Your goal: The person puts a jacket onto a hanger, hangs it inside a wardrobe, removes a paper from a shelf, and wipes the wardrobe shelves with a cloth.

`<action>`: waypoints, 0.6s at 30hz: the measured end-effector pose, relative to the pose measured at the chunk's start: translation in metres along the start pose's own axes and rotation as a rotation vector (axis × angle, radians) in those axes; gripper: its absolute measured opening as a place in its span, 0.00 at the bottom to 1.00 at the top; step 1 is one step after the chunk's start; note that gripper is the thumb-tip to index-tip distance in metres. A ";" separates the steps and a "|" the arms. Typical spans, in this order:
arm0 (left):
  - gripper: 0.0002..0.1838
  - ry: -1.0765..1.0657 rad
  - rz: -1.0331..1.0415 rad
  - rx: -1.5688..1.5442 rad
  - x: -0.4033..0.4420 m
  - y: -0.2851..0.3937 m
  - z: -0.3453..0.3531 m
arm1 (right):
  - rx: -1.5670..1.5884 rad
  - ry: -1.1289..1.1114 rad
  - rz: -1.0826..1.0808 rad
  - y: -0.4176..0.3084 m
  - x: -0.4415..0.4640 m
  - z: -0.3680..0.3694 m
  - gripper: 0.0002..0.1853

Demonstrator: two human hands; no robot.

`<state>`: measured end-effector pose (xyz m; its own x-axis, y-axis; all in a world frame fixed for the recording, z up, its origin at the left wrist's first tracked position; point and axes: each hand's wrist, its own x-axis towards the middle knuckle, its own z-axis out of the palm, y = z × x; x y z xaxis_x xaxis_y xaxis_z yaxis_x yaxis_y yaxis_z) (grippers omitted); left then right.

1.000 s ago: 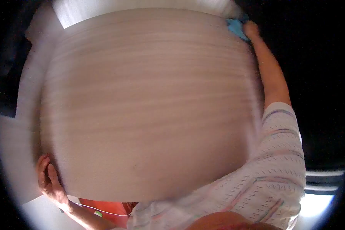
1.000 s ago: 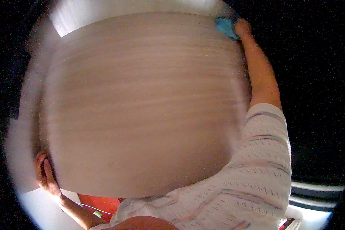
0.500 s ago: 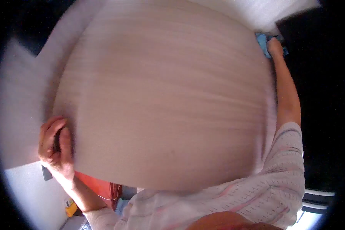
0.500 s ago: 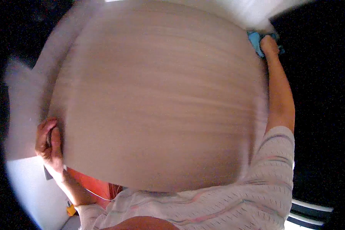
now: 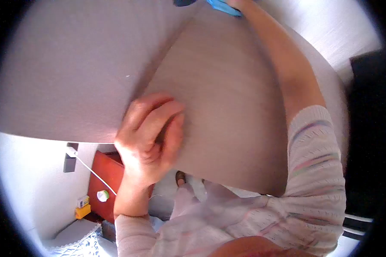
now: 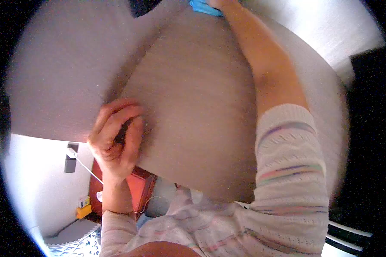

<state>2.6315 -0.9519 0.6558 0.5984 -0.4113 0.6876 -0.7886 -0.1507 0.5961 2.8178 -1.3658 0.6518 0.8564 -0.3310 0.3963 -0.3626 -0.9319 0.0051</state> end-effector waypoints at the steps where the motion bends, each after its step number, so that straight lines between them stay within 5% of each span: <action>1: 0.08 0.005 0.013 -0.024 -0.001 -0.004 -0.003 | 0.017 -0.005 -0.007 -0.013 0.005 0.005 0.13; 8: 0.09 0.103 0.090 -0.044 -0.035 -0.047 -0.035 | 0.016 -0.132 -0.192 -0.156 -0.095 -0.016 0.12; 13: 0.09 0.253 0.208 -0.012 -0.039 -0.050 -0.036 | 0.388 0.095 -0.759 -0.237 -0.242 -0.075 0.10; 16: 0.10 0.224 0.253 -0.006 -0.049 -0.043 -0.049 | 0.123 0.048 -0.571 -0.217 -0.214 -0.066 0.11; 18: 0.11 0.176 0.241 0.022 -0.068 -0.037 -0.064 | 0.002 -0.075 -0.210 -0.179 -0.153 -0.035 0.12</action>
<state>2.6291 -0.8605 0.6135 0.4078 -0.2760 0.8704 -0.9125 -0.0878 0.3996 2.7391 -1.1429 0.6221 0.9381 -0.1395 0.3172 -0.1726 -0.9819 0.0786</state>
